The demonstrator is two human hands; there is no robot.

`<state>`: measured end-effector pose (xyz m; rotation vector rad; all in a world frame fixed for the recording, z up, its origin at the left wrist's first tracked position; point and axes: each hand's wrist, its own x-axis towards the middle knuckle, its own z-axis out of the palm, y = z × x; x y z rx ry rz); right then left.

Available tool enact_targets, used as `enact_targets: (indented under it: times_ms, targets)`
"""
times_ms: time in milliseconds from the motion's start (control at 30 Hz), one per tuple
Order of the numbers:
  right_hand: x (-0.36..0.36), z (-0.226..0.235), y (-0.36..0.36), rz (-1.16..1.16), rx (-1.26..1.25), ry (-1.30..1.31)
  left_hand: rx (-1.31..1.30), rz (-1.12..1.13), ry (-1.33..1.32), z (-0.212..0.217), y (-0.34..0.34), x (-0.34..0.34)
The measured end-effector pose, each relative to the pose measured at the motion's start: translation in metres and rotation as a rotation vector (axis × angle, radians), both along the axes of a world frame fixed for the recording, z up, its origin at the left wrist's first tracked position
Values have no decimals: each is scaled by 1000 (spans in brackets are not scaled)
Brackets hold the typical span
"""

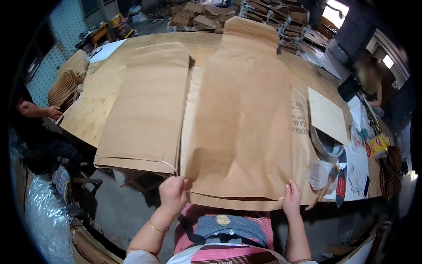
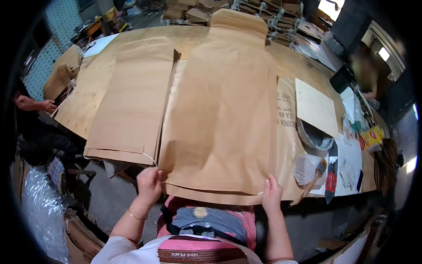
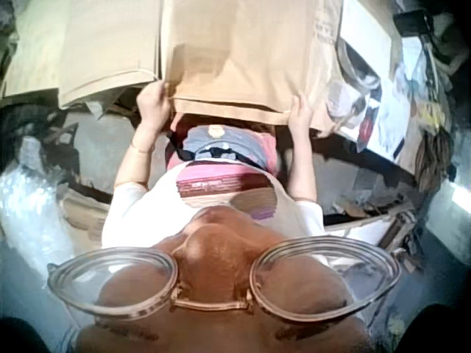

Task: The person repeatedly applies glue to the edge of a flat cardboard box blank using a brush, then presses a white string along the glued edge to secure it. The process is repeated multiple times on the same box blank.

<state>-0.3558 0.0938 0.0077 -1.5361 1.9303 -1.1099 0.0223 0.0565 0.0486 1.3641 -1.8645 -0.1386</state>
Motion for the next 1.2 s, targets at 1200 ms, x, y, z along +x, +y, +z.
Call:
enact_targets:
  times_ms: [1200]
  targets:
    - [-167, 98, 8, -284, -208, 264, 418, -476, -321, -94, 15, -57]
